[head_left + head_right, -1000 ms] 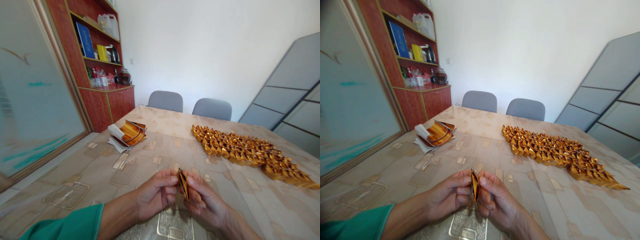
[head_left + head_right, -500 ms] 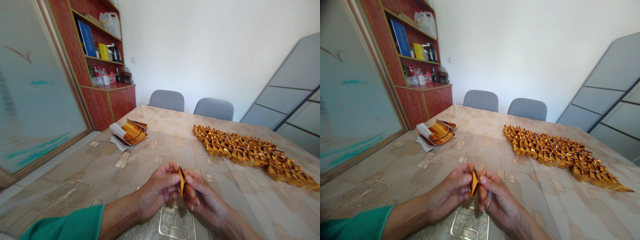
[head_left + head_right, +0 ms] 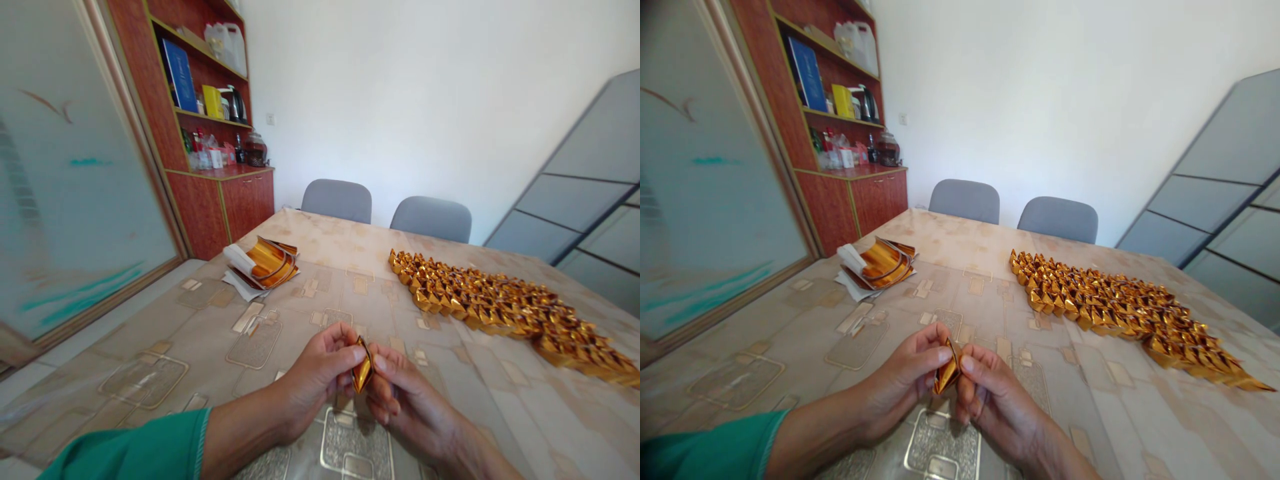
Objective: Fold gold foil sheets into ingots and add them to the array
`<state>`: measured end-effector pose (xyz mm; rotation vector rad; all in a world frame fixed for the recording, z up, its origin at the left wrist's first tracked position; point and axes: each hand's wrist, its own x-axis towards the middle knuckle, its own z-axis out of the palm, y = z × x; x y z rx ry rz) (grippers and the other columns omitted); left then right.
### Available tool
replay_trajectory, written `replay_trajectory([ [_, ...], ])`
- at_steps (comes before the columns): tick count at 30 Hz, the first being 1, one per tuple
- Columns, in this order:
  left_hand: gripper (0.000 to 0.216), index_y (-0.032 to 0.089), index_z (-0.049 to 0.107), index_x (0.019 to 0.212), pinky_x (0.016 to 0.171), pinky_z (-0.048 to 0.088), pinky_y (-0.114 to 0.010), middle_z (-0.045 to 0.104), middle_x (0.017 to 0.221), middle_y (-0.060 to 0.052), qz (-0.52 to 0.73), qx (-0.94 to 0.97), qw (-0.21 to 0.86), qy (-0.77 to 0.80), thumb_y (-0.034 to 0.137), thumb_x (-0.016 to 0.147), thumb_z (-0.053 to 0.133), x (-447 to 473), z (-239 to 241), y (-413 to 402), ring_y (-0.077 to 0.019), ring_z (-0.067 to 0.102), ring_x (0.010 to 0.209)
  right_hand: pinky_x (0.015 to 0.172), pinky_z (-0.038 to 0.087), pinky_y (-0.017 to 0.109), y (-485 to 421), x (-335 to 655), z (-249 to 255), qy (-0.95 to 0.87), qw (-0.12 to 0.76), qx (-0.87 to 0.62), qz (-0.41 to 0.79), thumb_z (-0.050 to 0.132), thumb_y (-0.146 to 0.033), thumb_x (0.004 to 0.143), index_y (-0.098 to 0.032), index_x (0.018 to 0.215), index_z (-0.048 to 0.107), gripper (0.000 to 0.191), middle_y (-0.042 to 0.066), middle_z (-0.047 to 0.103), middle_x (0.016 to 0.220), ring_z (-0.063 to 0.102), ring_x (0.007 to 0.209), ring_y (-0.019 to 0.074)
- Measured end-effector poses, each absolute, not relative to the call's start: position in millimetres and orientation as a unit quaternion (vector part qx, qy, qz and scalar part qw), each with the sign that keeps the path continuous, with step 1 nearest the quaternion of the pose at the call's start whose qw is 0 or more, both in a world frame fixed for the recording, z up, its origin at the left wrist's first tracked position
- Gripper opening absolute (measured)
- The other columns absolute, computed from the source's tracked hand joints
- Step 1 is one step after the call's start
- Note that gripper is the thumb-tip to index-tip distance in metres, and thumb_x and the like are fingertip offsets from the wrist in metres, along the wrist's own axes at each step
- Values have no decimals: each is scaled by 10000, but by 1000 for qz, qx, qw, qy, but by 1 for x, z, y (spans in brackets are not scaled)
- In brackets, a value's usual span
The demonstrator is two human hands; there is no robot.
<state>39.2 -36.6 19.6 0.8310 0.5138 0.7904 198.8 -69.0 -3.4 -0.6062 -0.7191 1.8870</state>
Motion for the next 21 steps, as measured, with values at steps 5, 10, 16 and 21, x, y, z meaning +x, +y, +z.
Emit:
replay_trajectory([
  [5, 277, 189, 508, 851, 549, 324, -214, 544, 663, 45, 353, 388, 815, 246, 319, 764, 736, 38, 19, -37, -90, 502, 555, 486, 398, 172, -69, 202, -9, -292, 477, -251, 790, 770, -326, 826, -147, 810, 638, 223, -62, 527, 529, 438, 458, 62],
  [10, 290, 181, 528, 874, 587, 358, -229, 550, 699, 32, 332, 388, 830, 226, 284, 736, 762, 34, 21, -34, -111, 540, 615, 493, 386, 169, -70, 203, -8, -284, 487, -238, 791, 782, -299, 820, -157, 803, 624, 213, -64, 530, 544, 436, 471, 59],
  [16, 267, 180, 530, 835, 568, 336, -220, 533, 671, 40, 299, 394, 839, 228, 215, 718, 767, 30, 23, -29, -97, 514, 583, 485, 383, 170, -70, 202, -7, -281, 479, -243, 795, 801, -293, 797, -161, 801, 620, 224, -60, 546, 542, 454, 473, 66],
  [21, 256, 188, 563, 965, 560, 374, -212, 618, 811, -11, 278, 321, 882, 207, 382, 848, 683, 28, 21, -24, -92, 536, 598, 513, 400, 169, -67, 201, -5, -247, 530, -250, 772, 788, -279, 814, -158, 819, 650, 184, -68, 537, 551, 432, 484, 56],
])
